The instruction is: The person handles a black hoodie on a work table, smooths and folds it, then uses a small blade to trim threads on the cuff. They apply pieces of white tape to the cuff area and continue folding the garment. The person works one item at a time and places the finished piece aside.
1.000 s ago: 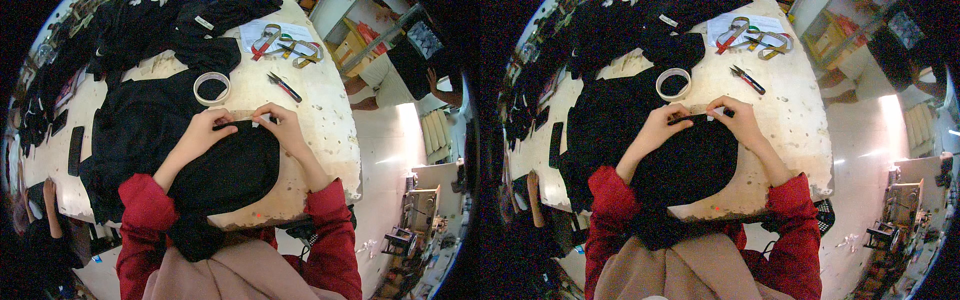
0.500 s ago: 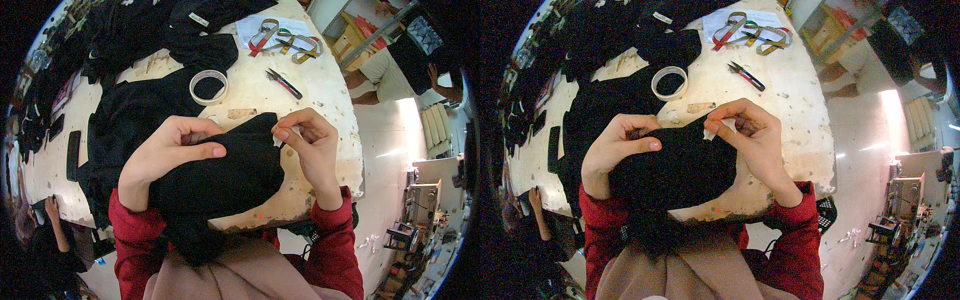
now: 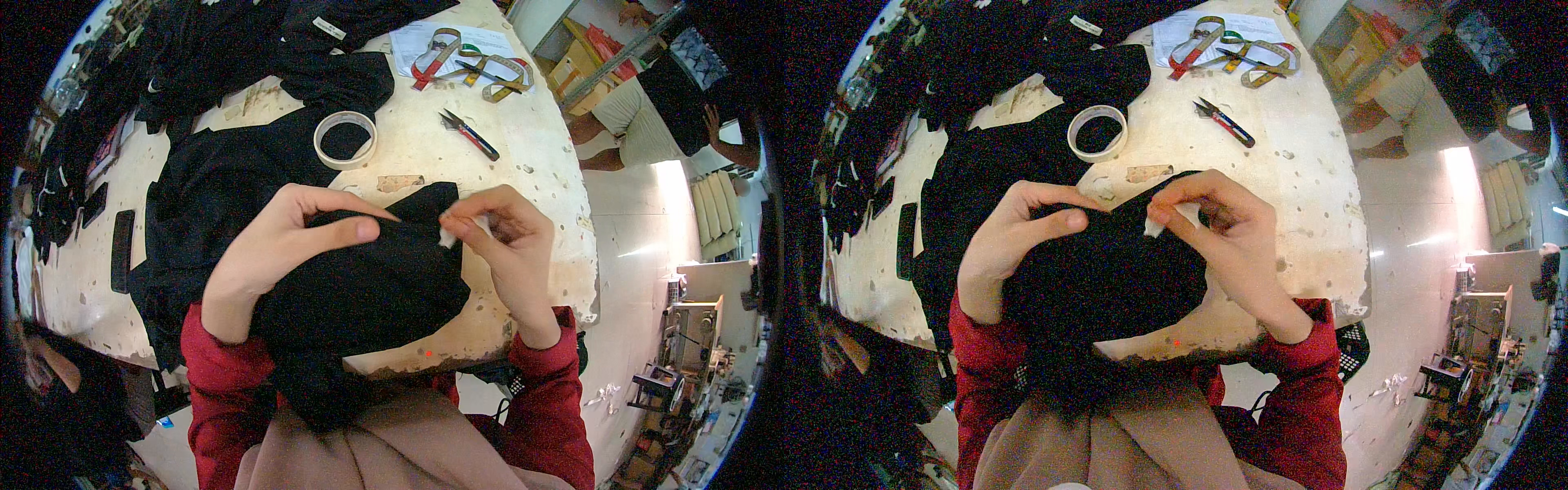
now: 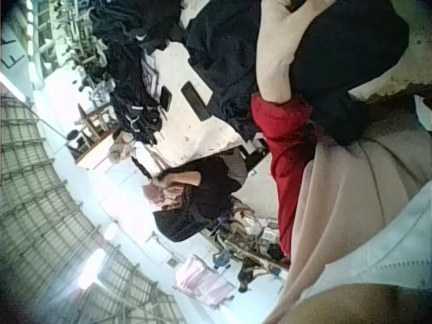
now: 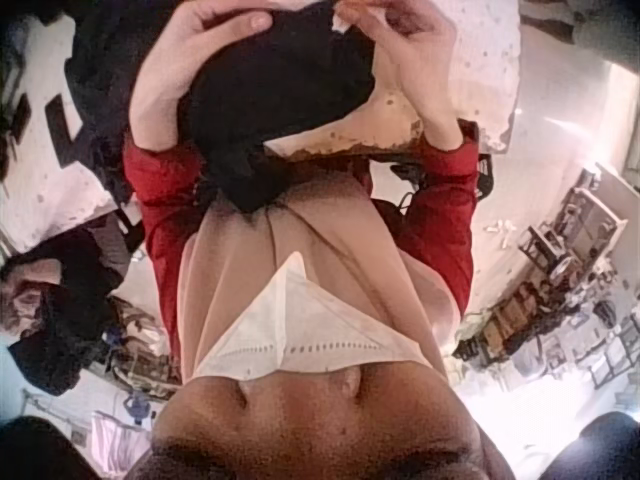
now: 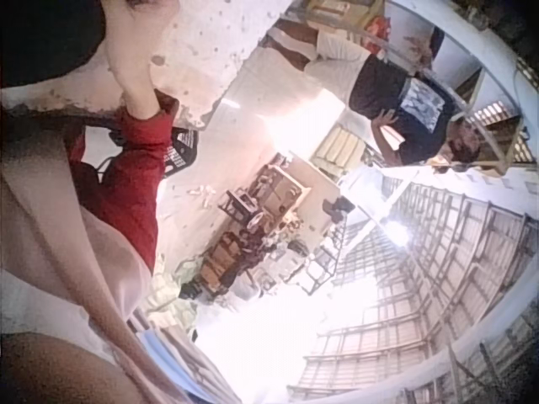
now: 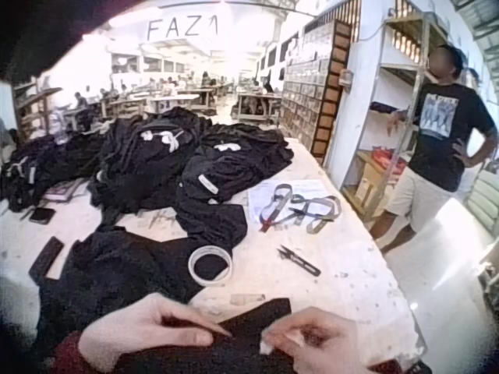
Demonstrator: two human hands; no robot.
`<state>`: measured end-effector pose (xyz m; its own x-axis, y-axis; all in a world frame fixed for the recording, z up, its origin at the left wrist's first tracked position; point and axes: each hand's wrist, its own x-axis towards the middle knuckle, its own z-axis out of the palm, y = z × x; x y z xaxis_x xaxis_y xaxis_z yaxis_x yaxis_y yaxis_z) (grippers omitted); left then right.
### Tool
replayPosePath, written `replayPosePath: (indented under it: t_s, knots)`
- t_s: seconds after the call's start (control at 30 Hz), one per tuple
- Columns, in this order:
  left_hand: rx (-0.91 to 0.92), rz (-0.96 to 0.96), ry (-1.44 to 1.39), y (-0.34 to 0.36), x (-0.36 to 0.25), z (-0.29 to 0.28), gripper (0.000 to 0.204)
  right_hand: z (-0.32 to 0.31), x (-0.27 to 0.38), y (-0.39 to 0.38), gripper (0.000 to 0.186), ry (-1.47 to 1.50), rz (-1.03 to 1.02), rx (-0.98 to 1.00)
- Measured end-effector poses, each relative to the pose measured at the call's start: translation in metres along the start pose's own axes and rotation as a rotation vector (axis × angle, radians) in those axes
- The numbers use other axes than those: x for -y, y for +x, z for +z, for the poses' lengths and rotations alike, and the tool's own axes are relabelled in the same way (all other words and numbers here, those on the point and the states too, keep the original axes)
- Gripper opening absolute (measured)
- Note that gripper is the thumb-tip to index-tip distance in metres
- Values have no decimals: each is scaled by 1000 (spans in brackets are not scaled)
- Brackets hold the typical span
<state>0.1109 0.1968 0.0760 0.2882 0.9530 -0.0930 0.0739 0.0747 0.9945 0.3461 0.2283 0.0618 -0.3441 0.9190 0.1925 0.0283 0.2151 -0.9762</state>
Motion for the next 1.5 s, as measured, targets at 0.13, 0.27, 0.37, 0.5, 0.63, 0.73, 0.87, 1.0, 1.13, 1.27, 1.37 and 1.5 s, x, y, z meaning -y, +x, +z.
replayPosePath:
  t_s: [0.13,0.27,0.37,0.5,0.63,0.73,0.87,1.0,1.13,1.27,1.37,1.5]
  knots:
    - [-148,-94,-55,8,10,11,23,-1,-19,15,14,-155,-207,24]
    - [-185,48,59,14,27,18,22,1,-15,17,15,-166,-248,167]
    - [-260,102,210,19,42,22,23,3,-14,12,15,-271,-382,45]
    - [-380,129,352,24,50,22,22,1,-7,9,17,-552,-546,-10]
    - [-346,145,396,24,52,27,22,15,-29,14,18,-513,-410,113]
    - [-290,197,276,22,55,27,24,17,-44,19,15,-486,-294,156]
    - [-242,221,214,22,54,25,29,18,-58,21,16,-118,-32,156]
    - [-138,112,186,25,60,21,31,6,-64,25,22,99,137,125]
    - [-122,107,190,22,58,23,25,15,-62,22,21,76,150,96]
    - [-133,160,249,23,63,28,26,21,-79,22,6,-32,-55,107]
    - [-266,36,424,18,47,28,27,11,-74,26,10,-252,-102,276]
    - [-205,235,344,20,51,12,28,5,-70,26,15,-209,-70,286]
